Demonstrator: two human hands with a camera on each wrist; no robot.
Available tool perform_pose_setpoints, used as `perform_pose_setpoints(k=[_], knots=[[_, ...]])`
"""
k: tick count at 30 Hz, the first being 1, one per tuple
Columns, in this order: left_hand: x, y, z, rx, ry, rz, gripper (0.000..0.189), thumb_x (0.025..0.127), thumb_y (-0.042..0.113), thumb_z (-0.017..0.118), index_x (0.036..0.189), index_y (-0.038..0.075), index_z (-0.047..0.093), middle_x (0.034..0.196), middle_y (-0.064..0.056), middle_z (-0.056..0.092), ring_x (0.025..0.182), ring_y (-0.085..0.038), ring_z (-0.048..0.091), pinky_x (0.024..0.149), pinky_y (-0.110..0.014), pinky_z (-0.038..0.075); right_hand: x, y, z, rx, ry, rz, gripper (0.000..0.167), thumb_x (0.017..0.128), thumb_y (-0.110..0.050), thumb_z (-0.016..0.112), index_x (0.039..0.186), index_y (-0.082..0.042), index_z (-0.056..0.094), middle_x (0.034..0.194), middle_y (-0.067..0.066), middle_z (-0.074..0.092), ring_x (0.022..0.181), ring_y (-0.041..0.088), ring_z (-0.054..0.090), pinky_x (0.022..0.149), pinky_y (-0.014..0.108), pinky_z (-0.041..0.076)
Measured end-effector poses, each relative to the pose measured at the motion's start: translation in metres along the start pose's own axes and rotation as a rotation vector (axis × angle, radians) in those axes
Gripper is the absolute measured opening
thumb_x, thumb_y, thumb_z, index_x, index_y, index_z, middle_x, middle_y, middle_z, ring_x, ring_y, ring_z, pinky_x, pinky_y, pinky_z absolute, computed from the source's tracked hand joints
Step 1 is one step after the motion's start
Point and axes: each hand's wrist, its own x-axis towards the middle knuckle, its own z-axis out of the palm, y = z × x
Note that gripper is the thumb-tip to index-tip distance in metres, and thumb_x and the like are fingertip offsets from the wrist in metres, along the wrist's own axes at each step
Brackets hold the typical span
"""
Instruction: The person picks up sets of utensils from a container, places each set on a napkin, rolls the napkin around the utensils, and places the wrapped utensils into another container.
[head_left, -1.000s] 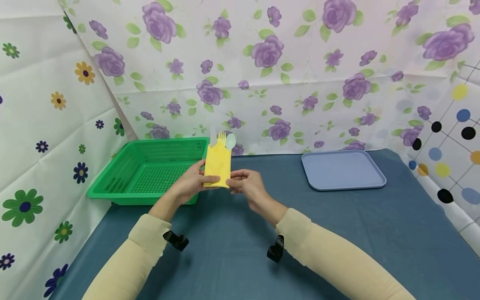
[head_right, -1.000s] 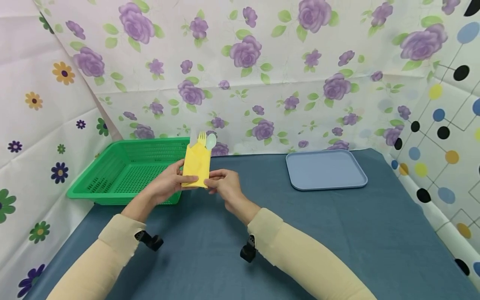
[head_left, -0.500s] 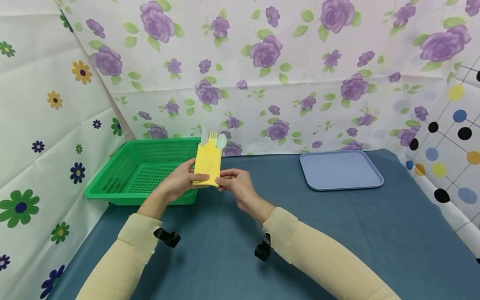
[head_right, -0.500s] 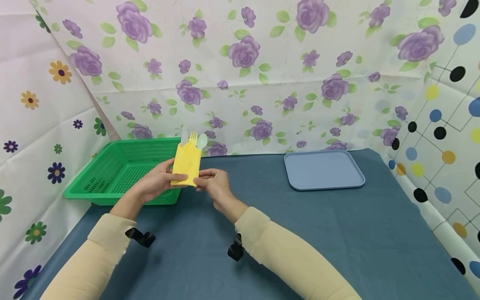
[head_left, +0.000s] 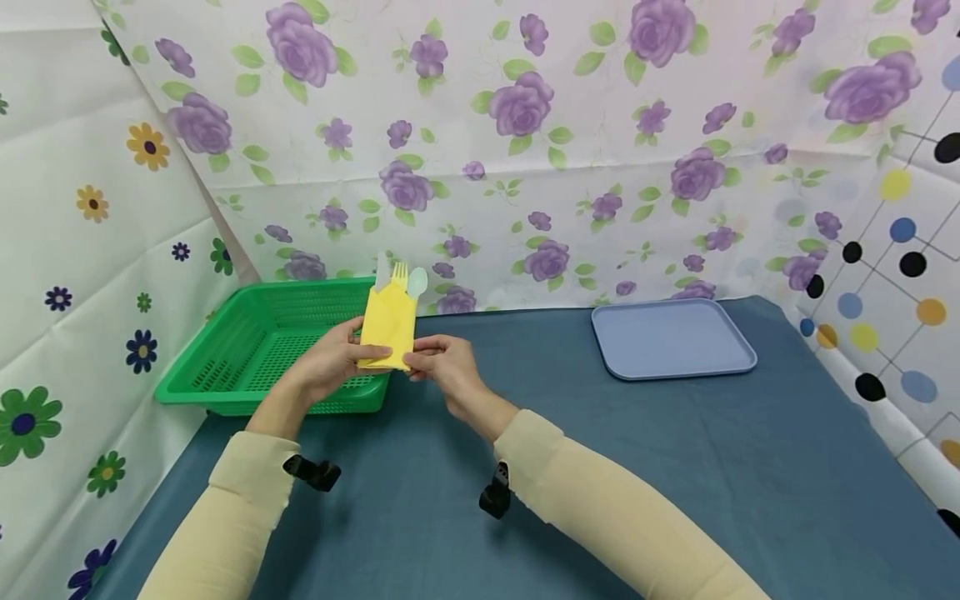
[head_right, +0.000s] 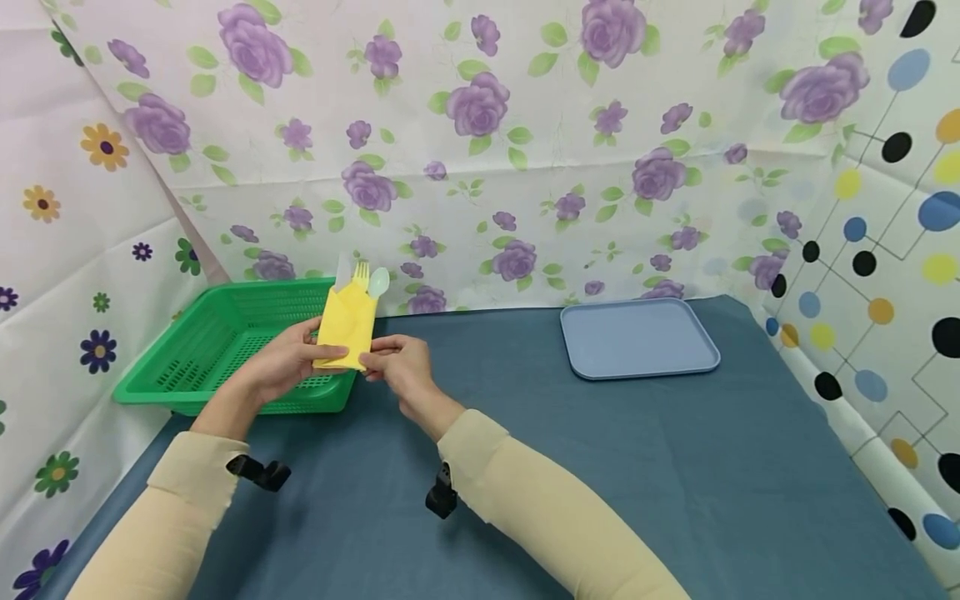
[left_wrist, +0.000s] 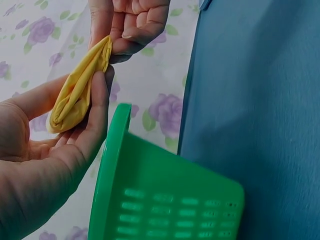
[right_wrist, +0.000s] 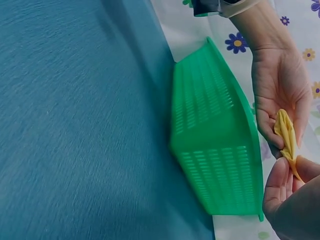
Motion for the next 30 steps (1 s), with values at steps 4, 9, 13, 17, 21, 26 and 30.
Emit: perform_pose_setpoints(k=[4,9,13,17,21,26,30], knots=[[-0.004,0.000,-0.008,0.013,0.004,-0.007,0.078,0.104,0.009,0.064,0.165,0.004,0.016,0.137,-0.020,0.053,0.114,-0.018,0.067,0.104,-0.043,0.054,0.002,0.002,0.009,0.006,0.000,0.001,0.024,0.094,0.002,0.075,0.116,0.007,0.070,0.094,0.015,0.073,0.071,0.016,0.069,0.072,0.031,0.063],[-0.009,-0.002,-0.016,0.022,0.000,-0.012,0.075,0.105,0.009,0.063,0.164,0.002,0.017,0.137,-0.020,0.052,0.113,-0.017,0.068,0.105,-0.044,0.053,0.004,0.006,0.017,-0.003,-0.003,0.002,0.022,0.093,0.001,0.076,0.114,0.007,0.072,0.094,0.017,0.074,0.074,0.020,0.071,0.070,0.030,0.062],[-0.010,-0.003,-0.020,0.016,-0.008,-0.018,0.076,0.105,0.008,0.063,0.164,0.001,0.015,0.135,-0.019,0.053,0.111,-0.017,0.069,0.104,-0.042,0.055,0.005,0.010,0.020,-0.019,-0.002,-0.001,0.021,0.094,-0.001,0.077,0.113,0.006,0.072,0.094,0.019,0.075,0.075,0.022,0.071,0.068,0.029,0.062],[-0.011,-0.004,-0.021,0.002,-0.010,-0.022,0.076,0.105,0.008,0.063,0.164,0.000,0.016,0.133,-0.018,0.055,0.110,-0.017,0.070,0.101,-0.040,0.056,0.006,0.012,0.021,-0.033,-0.003,0.004,0.021,0.094,-0.002,0.077,0.113,0.005,0.073,0.093,0.017,0.075,0.077,0.025,0.072,0.070,0.031,0.062],[-0.010,-0.006,-0.022,-0.001,-0.012,-0.019,0.075,0.105,0.009,0.064,0.163,-0.001,0.017,0.132,-0.017,0.056,0.110,-0.017,0.071,0.100,-0.039,0.057,0.007,0.014,0.018,-0.055,-0.007,0.011,0.021,0.096,-0.006,0.077,0.114,0.003,0.074,0.094,0.015,0.075,0.086,0.035,0.072,0.074,0.035,0.062],[-0.011,-0.006,-0.027,-0.010,0.001,-0.010,0.073,0.105,0.008,0.064,0.162,-0.001,0.019,0.130,-0.015,0.059,0.110,-0.017,0.071,0.100,-0.039,0.057,0.006,0.015,0.013,-0.086,0.000,0.017,0.025,0.100,-0.012,0.073,0.120,0.003,0.073,0.102,0.018,0.073,0.092,0.037,0.070,0.070,0.034,0.061],[-0.011,-0.006,-0.030,-0.020,0.003,-0.010,0.074,0.104,0.008,0.065,0.162,-0.001,0.019,0.128,-0.012,0.060,0.110,-0.016,0.071,0.099,-0.039,0.057,0.006,0.015,0.010,-0.079,-0.003,0.026,0.029,0.101,-0.013,0.071,0.124,0.004,0.071,0.109,0.021,0.072,0.097,0.040,0.069,0.070,0.034,0.060]])
